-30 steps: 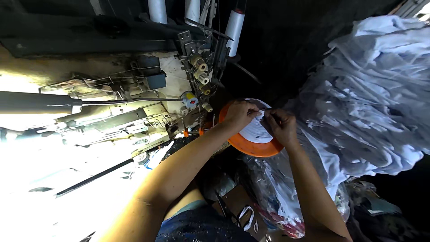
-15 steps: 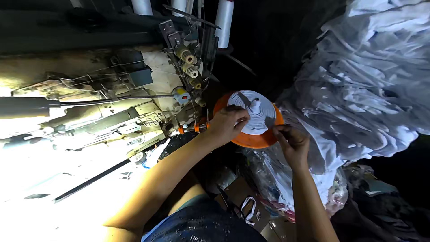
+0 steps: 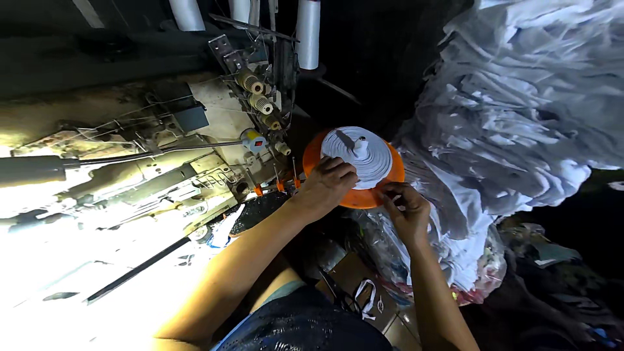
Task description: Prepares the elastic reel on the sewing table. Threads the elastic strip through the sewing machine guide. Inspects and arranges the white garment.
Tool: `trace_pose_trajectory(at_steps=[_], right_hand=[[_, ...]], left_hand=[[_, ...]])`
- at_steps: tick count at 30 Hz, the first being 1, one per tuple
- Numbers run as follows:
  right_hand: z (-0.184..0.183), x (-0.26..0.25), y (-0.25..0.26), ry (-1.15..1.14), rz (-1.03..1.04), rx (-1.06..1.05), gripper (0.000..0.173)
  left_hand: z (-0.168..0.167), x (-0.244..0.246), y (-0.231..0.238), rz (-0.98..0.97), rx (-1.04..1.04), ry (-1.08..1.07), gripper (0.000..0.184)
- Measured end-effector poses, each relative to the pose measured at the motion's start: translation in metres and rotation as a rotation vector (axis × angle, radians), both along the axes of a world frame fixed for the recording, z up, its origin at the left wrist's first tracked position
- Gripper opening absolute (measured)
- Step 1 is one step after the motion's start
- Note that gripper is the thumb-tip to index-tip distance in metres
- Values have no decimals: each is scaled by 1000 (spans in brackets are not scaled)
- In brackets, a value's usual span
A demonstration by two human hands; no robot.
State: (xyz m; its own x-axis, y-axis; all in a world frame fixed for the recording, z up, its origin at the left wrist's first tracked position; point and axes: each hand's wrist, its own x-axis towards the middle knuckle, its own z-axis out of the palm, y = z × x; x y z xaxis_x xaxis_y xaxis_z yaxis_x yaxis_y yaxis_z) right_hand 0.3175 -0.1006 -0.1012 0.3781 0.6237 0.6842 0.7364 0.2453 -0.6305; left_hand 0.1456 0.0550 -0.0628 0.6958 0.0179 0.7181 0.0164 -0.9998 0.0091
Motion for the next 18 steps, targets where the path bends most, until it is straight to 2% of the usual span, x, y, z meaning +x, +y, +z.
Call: trace_pose_trajectory(at_steps=[5, 10, 13, 18], right_hand=[[1, 0, 2, -64, -75, -14, 17], [3, 2, 7, -91, -98, -15, 18], [3, 3, 8, -91, -100, -18, 17], [0, 6, 9, -89, -92, -24, 18]], left_hand=[[2, -2, -5, 11, 154, -33, 15], [-1, 7, -6, 41, 176, 8, 14], [1, 6, -5, 25, 114, -14, 14], [4, -9, -8, 82, -125, -81, 11]])
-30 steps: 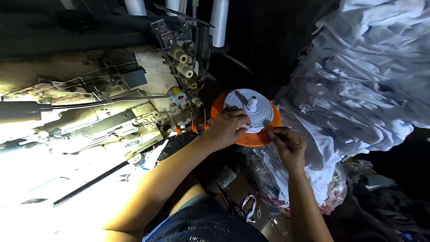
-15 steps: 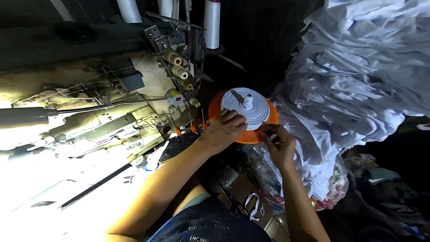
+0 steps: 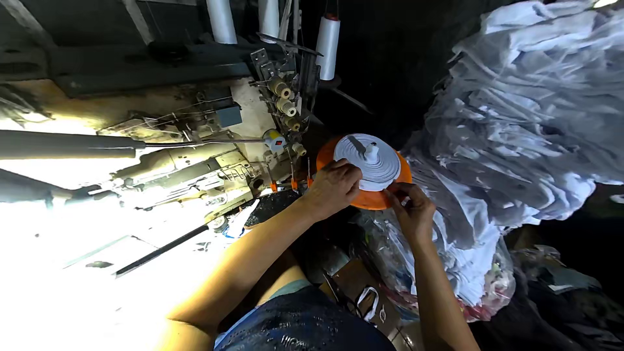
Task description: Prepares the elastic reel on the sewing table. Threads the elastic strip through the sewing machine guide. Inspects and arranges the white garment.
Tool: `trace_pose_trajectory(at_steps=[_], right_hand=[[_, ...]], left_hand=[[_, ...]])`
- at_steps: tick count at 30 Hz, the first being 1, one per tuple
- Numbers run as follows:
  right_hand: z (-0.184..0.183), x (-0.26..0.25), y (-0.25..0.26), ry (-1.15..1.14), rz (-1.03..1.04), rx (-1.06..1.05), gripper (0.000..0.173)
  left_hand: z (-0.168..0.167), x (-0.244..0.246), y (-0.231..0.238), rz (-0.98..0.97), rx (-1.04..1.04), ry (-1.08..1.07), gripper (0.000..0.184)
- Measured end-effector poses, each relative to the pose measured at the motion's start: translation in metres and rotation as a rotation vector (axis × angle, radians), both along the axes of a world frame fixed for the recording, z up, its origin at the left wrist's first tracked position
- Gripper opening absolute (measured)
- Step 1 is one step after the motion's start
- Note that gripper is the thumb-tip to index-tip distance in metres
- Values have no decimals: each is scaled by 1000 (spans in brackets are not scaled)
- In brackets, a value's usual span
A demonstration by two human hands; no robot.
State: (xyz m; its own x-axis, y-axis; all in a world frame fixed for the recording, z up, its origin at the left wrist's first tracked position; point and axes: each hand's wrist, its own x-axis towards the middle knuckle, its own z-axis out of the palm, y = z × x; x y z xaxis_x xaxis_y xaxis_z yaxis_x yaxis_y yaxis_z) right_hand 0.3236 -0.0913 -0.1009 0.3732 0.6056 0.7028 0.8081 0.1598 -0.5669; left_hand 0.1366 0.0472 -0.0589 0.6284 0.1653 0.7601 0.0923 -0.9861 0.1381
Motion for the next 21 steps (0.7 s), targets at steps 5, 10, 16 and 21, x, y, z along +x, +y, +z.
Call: trace_pose_trajectory(at_steps=[5, 10, 16, 21], right_hand=[[5, -6, -2, -133, -77, -3, 21], [21, -15, 6, -375, -11, -31, 15], [21, -4, 6, -386, 84, 67, 13], [14, 5, -1, -253, 123, 37, 18]], left_hand=[[-2, -8, 1, -36, -44, 74, 14], [8, -5, 4, -46, -134, 152, 14], [3, -6, 8, -63, -82, 125, 14], [-2, -7, 10, -77, -142, 67, 13]])
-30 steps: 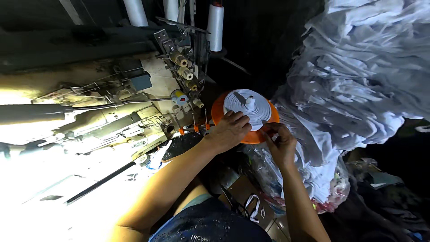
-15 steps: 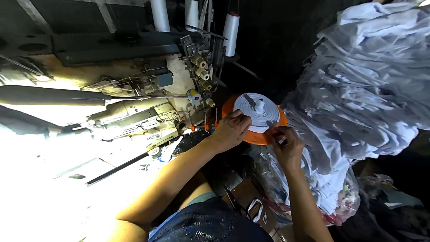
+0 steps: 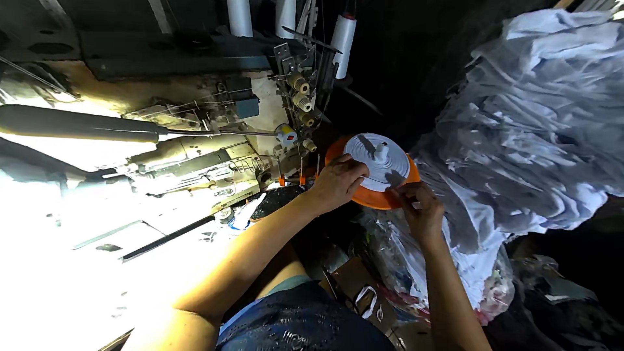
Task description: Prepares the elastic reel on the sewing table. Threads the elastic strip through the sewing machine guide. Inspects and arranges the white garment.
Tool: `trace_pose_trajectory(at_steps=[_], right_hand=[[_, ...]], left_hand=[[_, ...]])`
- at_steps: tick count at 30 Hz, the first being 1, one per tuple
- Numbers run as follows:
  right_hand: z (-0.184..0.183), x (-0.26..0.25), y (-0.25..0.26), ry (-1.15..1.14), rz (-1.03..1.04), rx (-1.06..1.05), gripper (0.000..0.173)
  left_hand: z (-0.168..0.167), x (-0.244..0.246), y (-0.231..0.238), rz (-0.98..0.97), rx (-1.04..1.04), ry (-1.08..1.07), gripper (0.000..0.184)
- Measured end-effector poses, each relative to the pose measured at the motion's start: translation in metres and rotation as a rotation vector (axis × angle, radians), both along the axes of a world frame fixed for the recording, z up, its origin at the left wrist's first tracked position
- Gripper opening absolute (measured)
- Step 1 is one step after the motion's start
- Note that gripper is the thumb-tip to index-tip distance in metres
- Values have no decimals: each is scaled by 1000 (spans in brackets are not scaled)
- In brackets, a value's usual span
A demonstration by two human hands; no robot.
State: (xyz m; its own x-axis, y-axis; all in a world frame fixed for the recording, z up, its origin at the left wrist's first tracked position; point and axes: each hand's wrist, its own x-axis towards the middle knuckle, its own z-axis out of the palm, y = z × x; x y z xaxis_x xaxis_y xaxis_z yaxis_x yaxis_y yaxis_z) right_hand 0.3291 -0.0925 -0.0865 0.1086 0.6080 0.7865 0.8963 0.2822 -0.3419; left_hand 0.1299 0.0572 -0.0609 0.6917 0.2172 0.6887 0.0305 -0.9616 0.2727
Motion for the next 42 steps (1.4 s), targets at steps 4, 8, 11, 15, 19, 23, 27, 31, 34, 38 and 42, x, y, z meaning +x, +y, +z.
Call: trace_pose_trajectory(at_steps=[4, 8, 11, 15, 19, 23, 27, 31, 34, 38, 42], right_hand=[[4, -7, 4, -35, 3, 6, 19], [0, -11, 17, -31, -19, -3, 11], [-4, -6, 21, -11, 37, 53, 11], [-7, -5, 16, -8, 52, 13, 15], [-2, -10, 2, -44, 58, -16, 17], [-5, -19, -8, 20, 164, 6, 24], [-8, -37, -18, 64, 211, 79, 21], [-10, -55, -25, 95, 249, 86, 17], [-17, -72, -17, 98, 280, 108, 17], [-24, -92, 0, 77, 281, 107, 17], [-25, -103, 11, 25, 280, 154, 14]], left_hand=[[3, 5, -1, -36, -49, -57, 11], [5, 7, 0, -15, -16, -65, 9], [2, 6, 3, 29, -17, -90, 7], [-3, 2, 0, 52, -26, -129, 10], [-1, 6, -12, -56, 65, -4, 13], [-2, 12, -27, -120, 71, 123, 17], [-3, 4, -42, -211, -19, 97, 17], [6, -10, -37, -222, -505, 108, 27], [24, -11, -27, -206, -892, 170, 25], [32, 2, -22, -217, -890, 281, 25], [40, 14, -21, -145, -756, 424, 26]])
